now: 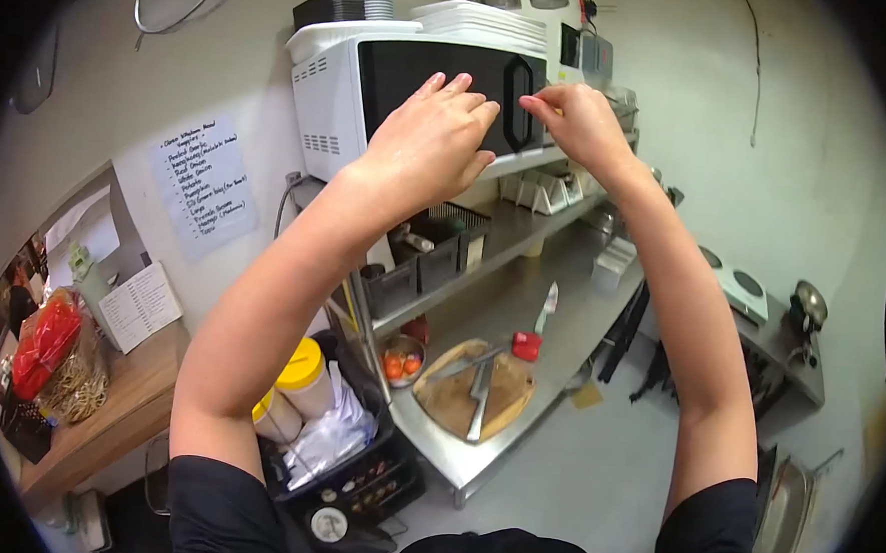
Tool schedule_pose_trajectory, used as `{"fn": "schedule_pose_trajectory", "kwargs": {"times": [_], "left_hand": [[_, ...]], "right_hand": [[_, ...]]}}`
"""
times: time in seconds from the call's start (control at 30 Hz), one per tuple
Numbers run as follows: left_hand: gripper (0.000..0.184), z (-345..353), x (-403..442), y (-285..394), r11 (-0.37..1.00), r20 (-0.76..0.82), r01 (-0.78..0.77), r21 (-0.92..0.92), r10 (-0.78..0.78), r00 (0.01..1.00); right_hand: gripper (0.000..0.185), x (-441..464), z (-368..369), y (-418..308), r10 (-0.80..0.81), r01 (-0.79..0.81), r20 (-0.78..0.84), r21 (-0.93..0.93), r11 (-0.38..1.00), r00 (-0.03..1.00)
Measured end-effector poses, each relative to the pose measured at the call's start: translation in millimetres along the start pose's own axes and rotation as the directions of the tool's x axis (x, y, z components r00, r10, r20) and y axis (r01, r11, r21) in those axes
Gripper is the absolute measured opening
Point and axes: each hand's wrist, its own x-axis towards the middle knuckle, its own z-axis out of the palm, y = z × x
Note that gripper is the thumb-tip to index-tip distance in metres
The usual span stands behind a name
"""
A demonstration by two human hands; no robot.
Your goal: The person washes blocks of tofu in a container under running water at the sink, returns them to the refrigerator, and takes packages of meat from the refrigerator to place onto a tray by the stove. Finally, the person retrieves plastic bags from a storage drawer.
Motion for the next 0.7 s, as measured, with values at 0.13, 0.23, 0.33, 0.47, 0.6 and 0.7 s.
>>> {"fn": "schedule_pose_trajectory", "kwargs": {"times": [0.13,0.23,0.33,0.47,0.6,0.7], "left_hand": [[0.051,55.4,44.1,-20.7,0.99,0.101,0.1,0.104,-0.111,0.989],[0.056,101.5,82.1,-38.4,0.969,0.14,0.133,0.208,-0.164,0.976],[0.057,125.9,112.9,-58.9,0.923,0.214,0.187,0.337,-0.268,0.939],[0.059,136.1,123.2,-76.0,0.838,0.227,0.333,0.433,-0.459,0.859],[0.059,136.4,139.4,-85.1,0.761,0.336,0.352,0.545,-0.583,0.74],[0.058,136.5,163.8,-83.3,0.696,0.436,0.39,0.603,-0.697,0.569]], "right_hand": [[0.026,75.6,58.0,54.6,-0.145,0.143,-0.069,-0.036,0.989,0.987],[0.022,135.3,89.7,88.1,-0.184,0.184,-0.108,-0.009,0.983,0.977],[0.021,194.0,118.7,117.5,-0.214,0.213,-0.173,-0.027,0.977,0.961],[0.022,255.8,162.2,144.9,-0.32,0.341,-0.271,0.031,0.94,0.908],[0.029,300.3,203.2,161.0,-0.314,0.341,-0.389,-0.001,0.94,0.866],[0.028,306.3,191.1,160.9,-0.169,0.174,-0.075,0.061,0.983,0.983]]}}
